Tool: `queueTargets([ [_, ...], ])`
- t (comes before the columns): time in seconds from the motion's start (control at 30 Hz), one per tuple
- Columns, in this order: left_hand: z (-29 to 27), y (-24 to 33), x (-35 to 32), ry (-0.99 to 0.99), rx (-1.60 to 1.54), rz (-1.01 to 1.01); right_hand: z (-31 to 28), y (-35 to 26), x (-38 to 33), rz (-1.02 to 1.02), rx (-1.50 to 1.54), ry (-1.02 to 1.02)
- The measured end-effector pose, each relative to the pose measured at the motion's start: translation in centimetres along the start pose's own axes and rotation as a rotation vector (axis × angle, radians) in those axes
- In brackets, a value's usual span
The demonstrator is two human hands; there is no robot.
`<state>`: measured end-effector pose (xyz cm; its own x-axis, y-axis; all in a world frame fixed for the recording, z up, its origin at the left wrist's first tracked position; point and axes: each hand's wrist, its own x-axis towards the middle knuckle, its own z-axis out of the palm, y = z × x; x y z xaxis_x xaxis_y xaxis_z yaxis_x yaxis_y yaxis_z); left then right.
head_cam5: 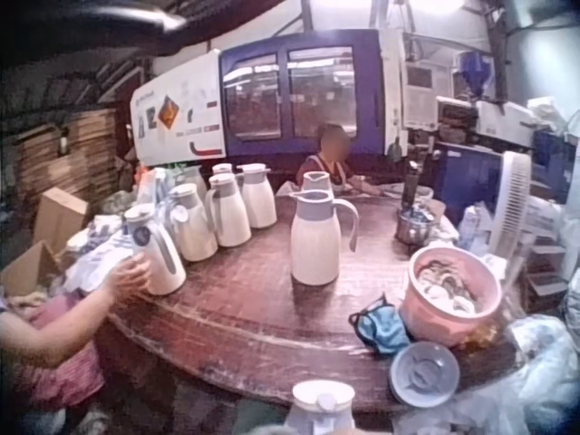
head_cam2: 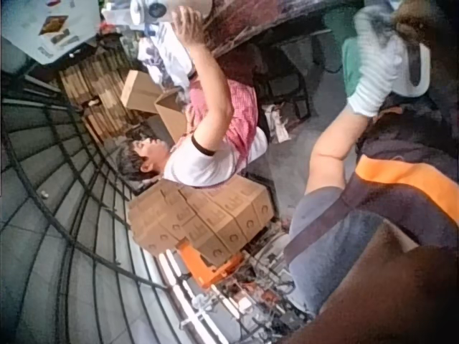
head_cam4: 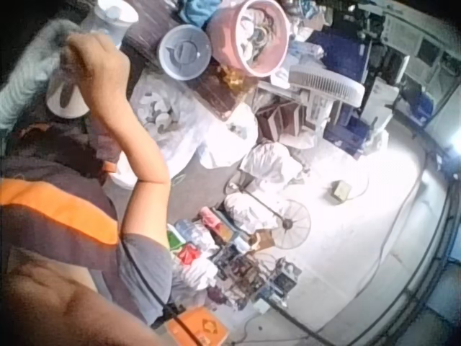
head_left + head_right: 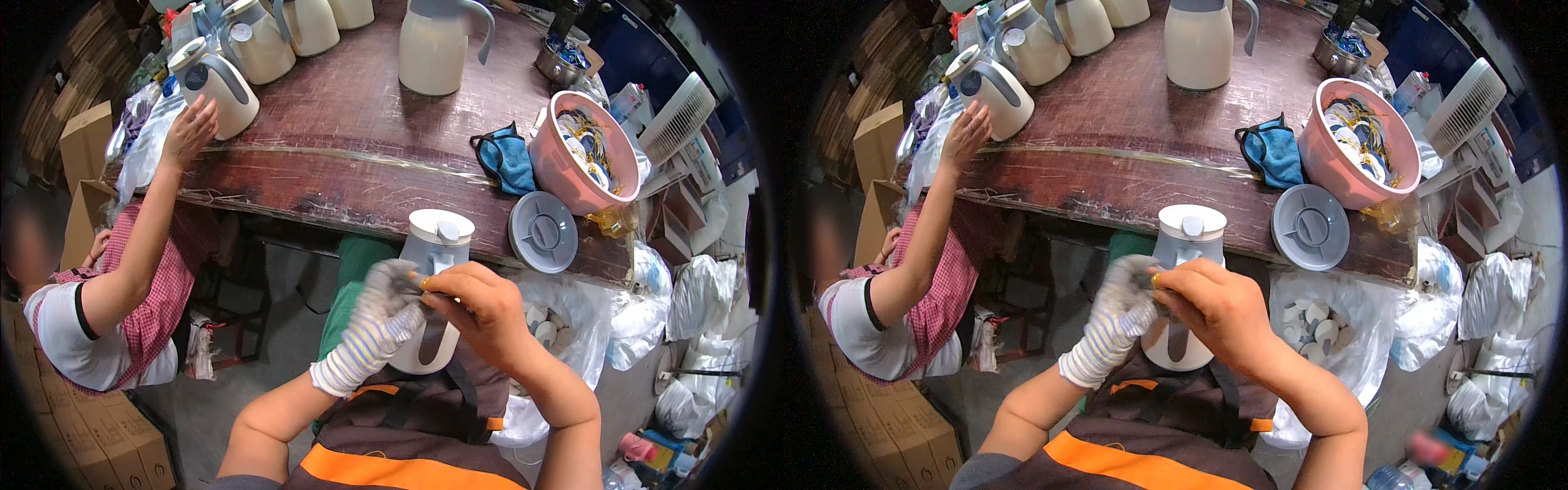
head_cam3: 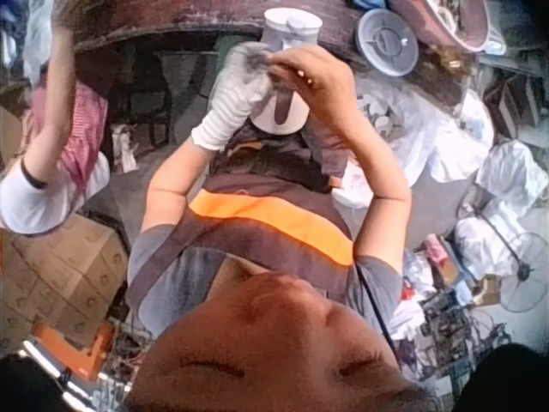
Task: The person assembles white kettles by inserting rubber stoppers and attaching lids. They handle each kettle one at a time, place the stopper into the opening, then secure the lid on top, and set the finished unit on the table.
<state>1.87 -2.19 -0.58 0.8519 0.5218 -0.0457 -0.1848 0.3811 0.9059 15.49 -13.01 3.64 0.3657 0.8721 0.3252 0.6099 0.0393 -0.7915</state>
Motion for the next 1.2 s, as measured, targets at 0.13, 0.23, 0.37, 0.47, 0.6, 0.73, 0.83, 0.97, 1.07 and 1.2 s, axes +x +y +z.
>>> queueTargets([
  [0.13, 1.1, -0.4, -0.1, -0.103, 0.002, -0.363, -0.9, 2.2, 0.9, 0.073, 0.101, 0.156],
  [0.23, 0.7, 1.3, 0.0, 0.114, 0.002, -0.37, -2.9, 4.6, 0.6, 0.485, 0.573, 0.416],
  [0.37, -1.7, 1.6, -0.8, 0.187, 0.068, -0.255, -2.0, 7.1, -3.7, 0.585, 0.777, 0.365],
  [0.47, -2.5, 3.1, -0.7, 0.159, 0.134, -0.281, 0.2, 6.5, -6.3, 0.637, 0.941, 0.219],
  [0.6, -3.1, 4.0, 1.1, 0.134, 0.257, -0.322, 1.9, 3.5, -6.0, 0.43, 0.937, 0.057],
  [0.73, -2.6, 5.4, 1.3, 0.118, 0.364, -0.371, 0.1, 3.1, -6.2, 0.533, 0.86, 0.063],
  [0.83, -3.4, 4.5, 0.1, 0.14, 0.29, -0.261, -1.6, 4.0, -7.1, 0.508, 0.786, 0.138],
  [0.97, -1.9, 6.7, 0.1, 0.216, 0.321, -0.414, -1.0, 3.2, -7.9, 0.237, 0.464, -0.091],
  [1.07, -3.0, 6.6, -0.8, 0.223, 0.254, -0.237, -1.1, 0.8, -6.9, 0.145, 0.4, -0.196],
  [1.2, -4.2, 12.6, -1.2, 0.32, 0.367, 0.102, -2.0, 0.3, -6.4, 0.181, 0.31, -0.073],
])
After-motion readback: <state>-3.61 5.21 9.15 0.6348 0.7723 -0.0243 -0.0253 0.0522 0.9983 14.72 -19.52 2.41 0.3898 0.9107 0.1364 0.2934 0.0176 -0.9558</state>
